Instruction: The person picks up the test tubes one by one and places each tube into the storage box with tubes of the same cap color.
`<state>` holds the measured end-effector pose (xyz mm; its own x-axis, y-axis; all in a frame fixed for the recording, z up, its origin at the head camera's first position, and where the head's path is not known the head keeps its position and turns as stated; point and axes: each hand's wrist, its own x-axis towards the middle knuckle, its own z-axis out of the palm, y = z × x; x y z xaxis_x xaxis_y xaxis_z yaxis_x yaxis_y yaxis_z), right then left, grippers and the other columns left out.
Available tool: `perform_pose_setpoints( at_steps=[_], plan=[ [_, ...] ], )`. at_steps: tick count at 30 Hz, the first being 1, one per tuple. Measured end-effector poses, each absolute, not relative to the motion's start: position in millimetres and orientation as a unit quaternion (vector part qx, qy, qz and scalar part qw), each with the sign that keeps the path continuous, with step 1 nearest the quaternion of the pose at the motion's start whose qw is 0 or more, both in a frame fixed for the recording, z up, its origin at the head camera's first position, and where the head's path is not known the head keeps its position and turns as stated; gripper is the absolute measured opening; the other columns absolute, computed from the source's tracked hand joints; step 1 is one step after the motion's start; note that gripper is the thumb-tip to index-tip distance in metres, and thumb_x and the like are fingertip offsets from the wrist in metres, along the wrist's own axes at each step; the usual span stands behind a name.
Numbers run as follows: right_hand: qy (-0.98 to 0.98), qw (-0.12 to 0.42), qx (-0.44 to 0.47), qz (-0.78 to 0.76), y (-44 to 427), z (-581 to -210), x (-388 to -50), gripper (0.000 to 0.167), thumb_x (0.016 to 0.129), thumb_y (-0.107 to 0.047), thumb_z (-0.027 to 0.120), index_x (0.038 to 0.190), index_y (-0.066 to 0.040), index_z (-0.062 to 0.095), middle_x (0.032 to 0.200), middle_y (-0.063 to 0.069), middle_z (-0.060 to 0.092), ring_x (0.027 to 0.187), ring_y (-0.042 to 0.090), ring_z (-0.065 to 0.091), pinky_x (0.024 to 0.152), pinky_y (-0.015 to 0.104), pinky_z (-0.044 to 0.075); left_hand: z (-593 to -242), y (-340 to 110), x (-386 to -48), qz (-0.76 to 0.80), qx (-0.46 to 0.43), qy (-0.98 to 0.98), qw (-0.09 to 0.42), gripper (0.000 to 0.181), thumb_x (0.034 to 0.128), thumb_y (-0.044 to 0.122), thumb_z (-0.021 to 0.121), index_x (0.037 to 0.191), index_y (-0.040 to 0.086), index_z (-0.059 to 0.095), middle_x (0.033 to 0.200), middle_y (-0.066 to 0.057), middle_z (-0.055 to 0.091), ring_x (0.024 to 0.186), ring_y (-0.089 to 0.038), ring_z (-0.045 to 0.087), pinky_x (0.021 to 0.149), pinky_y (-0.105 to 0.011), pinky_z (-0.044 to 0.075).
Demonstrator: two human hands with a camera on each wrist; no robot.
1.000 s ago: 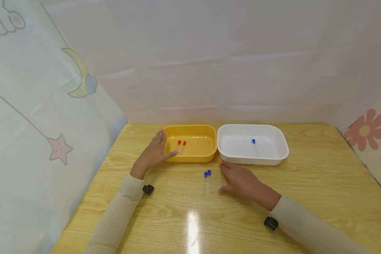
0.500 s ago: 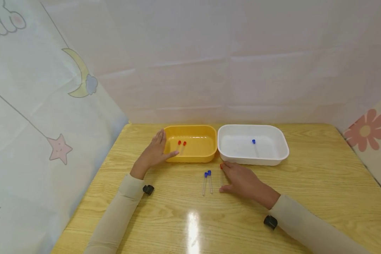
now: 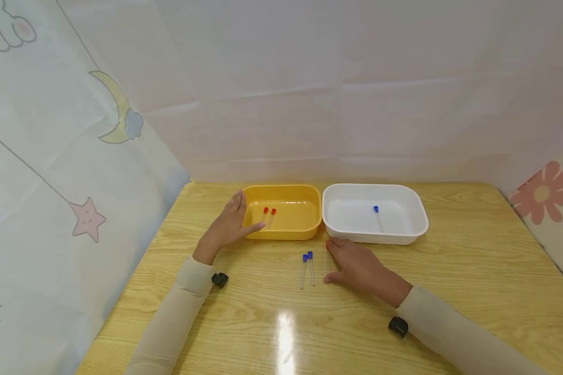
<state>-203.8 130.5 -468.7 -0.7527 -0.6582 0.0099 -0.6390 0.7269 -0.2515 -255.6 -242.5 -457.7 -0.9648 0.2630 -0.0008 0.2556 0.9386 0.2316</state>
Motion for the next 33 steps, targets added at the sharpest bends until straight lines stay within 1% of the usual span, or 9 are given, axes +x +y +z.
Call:
perform_pose_setpoints(
  at_steps=[3,9,11,15,20,23,30,33],
  plan=[
    [0.927,0.034,-0.354,-0.120,130.6,-468.7,-203.8,0.090,0.083,-0.052,0.079,0.145,0.007,0.050,0.150,0.025,0.048,0.136,0.043,0.047,0.104,0.057,0.046,-457.6,-242.2,-255.5,0.117,0.132,0.984,0.014,0.116,0.0919,0.081,0.041,0.160,-0.005,0.002,0.168,-0.018,-0.009,0.156,-0.029,-0.005,0.125,-0.044,0.004],
    [0.924,0.023,-0.363,-0.118,131.0,-470.5,-204.1,0.087,0.082,-0.050,0.081,0.143,0.006,0.054,0.146,0.023,0.053,0.134,0.042,0.050,0.103,0.056,0.047,-459.2,-242.5,-256.3,0.117,0.132,0.984,0.014,0.117,0.0911,0.082,0.039,0.160,-0.004,0.000,0.168,-0.016,-0.012,0.156,-0.029,-0.006,0.125,-0.044,0.003],
    [0.924,0.022,-0.363,-0.115,130.9,-470.9,-204.5,0.087,0.082,-0.051,0.081,0.142,0.006,0.054,0.145,0.023,0.054,0.134,0.041,0.051,0.104,0.056,0.046,-459.7,-242.5,-256.4,0.117,0.131,0.984,0.013,0.117,0.0911,0.083,0.038,0.160,-0.004,0.000,0.168,-0.017,-0.011,0.156,-0.029,-0.006,0.125,-0.044,0.003],
    [0.926,0.023,-0.360,-0.114,129.8,-471.6,-205.9,0.088,0.081,-0.052,0.081,0.142,0.006,0.054,0.145,0.024,0.054,0.132,0.042,0.051,0.103,0.056,0.047,-459.5,-242.3,-256.1,0.117,0.128,0.985,0.014,0.117,0.0910,0.083,0.038,0.160,-0.004,0.000,0.169,-0.018,-0.008,0.156,-0.028,-0.007,0.125,-0.044,0.004],
    [0.929,0.031,-0.350,-0.119,128.5,-472.0,-205.8,0.091,0.082,-0.052,0.081,0.143,0.008,0.052,0.146,0.027,0.051,0.133,0.043,0.050,0.103,0.056,0.046,-458.1,-241.5,-255.2,0.117,0.124,0.985,0.020,0.117,0.0915,0.082,0.039,0.160,-0.004,0.000,0.168,-0.015,-0.014,0.156,-0.027,-0.008,0.125,-0.043,0.002],
    [0.930,0.036,-0.345,-0.120,127.3,-471.7,-205.6,0.093,0.081,-0.053,0.081,0.143,0.010,0.050,0.147,0.028,0.049,0.134,0.044,0.048,0.104,0.057,0.045,-457.5,-241.4,-255.0,0.116,0.124,0.985,0.020,0.116,0.0918,0.081,0.040,0.160,-0.004,0.000,0.168,-0.015,-0.014,0.156,-0.027,-0.008,0.125,-0.043,0.002],
    [0.932,0.041,-0.338,-0.121,125.8,-469.5,-204.6,0.095,0.081,-0.052,0.082,0.144,0.011,0.049,0.149,0.028,0.048,0.135,0.045,0.047,0.104,0.057,0.046,-456.4,-240.5,-254.6,0.117,0.127,0.985,0.010,0.116,0.0918,0.080,0.042,0.160,-0.005,0.003,0.169,-0.020,-0.003,0.156,-0.028,-0.004,0.125,-0.044,0.004],
    [0.933,0.044,-0.336,-0.119,125.1,-468.7,-204.6,0.095,0.081,-0.053,0.082,0.144,0.011,0.049,0.148,0.028,0.048,0.135,0.045,0.047,0.103,0.057,0.046,-456.4,-240.5,-254.6,0.117,0.128,0.985,0.009,0.116,0.0919,0.080,0.042,0.160,-0.005,0.004,0.169,-0.021,-0.001,0.156,-0.028,-0.003,0.125,-0.044,0.005]
  ],
)
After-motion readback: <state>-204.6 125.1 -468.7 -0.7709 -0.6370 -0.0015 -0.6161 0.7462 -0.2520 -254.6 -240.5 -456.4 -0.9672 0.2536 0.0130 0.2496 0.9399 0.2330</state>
